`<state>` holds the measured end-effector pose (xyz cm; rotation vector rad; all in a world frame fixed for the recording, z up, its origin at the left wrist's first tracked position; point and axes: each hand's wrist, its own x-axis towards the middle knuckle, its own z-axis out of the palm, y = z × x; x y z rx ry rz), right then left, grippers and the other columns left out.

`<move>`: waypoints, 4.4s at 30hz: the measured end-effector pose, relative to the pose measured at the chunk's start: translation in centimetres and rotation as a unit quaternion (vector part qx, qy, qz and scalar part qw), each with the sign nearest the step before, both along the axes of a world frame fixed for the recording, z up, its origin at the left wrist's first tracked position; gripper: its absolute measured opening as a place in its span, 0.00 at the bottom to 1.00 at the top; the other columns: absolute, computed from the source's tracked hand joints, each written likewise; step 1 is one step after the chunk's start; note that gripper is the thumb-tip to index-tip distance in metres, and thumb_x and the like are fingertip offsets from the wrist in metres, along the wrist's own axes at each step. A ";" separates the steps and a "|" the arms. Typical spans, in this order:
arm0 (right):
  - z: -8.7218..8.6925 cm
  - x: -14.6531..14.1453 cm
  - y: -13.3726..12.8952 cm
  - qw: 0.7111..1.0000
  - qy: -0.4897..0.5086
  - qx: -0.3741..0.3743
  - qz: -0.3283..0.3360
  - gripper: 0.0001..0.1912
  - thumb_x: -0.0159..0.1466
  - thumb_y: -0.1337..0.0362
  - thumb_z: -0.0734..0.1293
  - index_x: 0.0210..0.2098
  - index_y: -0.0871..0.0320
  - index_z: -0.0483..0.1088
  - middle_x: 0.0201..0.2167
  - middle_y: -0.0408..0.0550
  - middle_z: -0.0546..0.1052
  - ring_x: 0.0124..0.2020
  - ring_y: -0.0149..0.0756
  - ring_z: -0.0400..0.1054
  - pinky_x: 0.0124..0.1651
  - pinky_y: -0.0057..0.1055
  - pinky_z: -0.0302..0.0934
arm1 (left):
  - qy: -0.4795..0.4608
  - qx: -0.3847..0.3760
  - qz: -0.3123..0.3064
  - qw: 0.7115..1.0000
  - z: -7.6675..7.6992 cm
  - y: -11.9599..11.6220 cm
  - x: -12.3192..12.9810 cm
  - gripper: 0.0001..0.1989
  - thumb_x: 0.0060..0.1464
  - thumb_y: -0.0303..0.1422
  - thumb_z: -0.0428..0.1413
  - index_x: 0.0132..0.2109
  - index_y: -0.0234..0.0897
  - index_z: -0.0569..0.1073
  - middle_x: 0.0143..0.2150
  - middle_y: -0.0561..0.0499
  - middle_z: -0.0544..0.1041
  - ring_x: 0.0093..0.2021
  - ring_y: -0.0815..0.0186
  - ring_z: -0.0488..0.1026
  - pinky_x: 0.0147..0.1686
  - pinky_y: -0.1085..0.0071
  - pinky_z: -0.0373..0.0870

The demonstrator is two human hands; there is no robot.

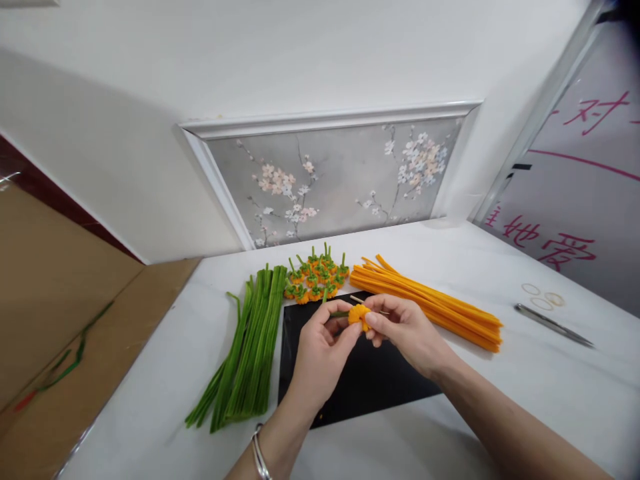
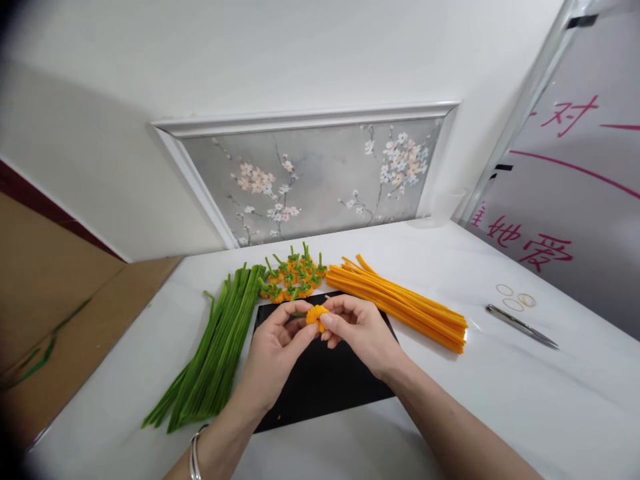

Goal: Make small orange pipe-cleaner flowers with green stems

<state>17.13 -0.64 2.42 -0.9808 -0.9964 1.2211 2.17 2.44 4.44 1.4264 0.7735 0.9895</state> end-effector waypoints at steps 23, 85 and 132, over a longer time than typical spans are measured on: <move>0.4 0.1 -0.2 0.994 -0.084 0.040 -0.061 0.20 0.62 0.49 0.65 0.41 0.59 0.71 0.20 0.40 0.68 0.21 0.28 0.58 0.25 0.28 0.56 | -0.109 -0.181 -0.035 0.977 0.4 0.3 -0.3 0.13 0.47 0.28 0.65 0.42 0.37 0.77 0.42 0.50 0.78 0.41 0.69 0.75 0.43 0.74 0.74; -0.4 -0.5 -0.8 0.880 -0.423 0.199 -0.089 0.13 0.66 0.71 0.58 0.37 0.55 0.74 0.36 0.48 0.77 0.35 0.34 0.73 0.38 0.28 0.67 | 0.055 0.109 0.053 0.991 -2.7 1.5 -0.4 0.06 0.52 0.27 0.58 0.39 0.36 0.72 0.37 0.51 0.77 0.39 0.66 0.77 0.40 0.73 0.76; -0.9 0.4 -0.1 0.970 -0.240 -0.016 0.041 0.18 0.67 0.52 0.58 0.28 0.58 0.63 0.17 0.39 0.69 0.16 0.26 0.64 0.19 0.22 0.60 | 0.179 0.324 0.075 0.926 -3.2 0.8 -0.7 0.10 0.57 0.26 0.51 0.41 0.37 0.76 0.45 0.43 0.79 0.43 0.60 0.78 0.43 0.64 0.76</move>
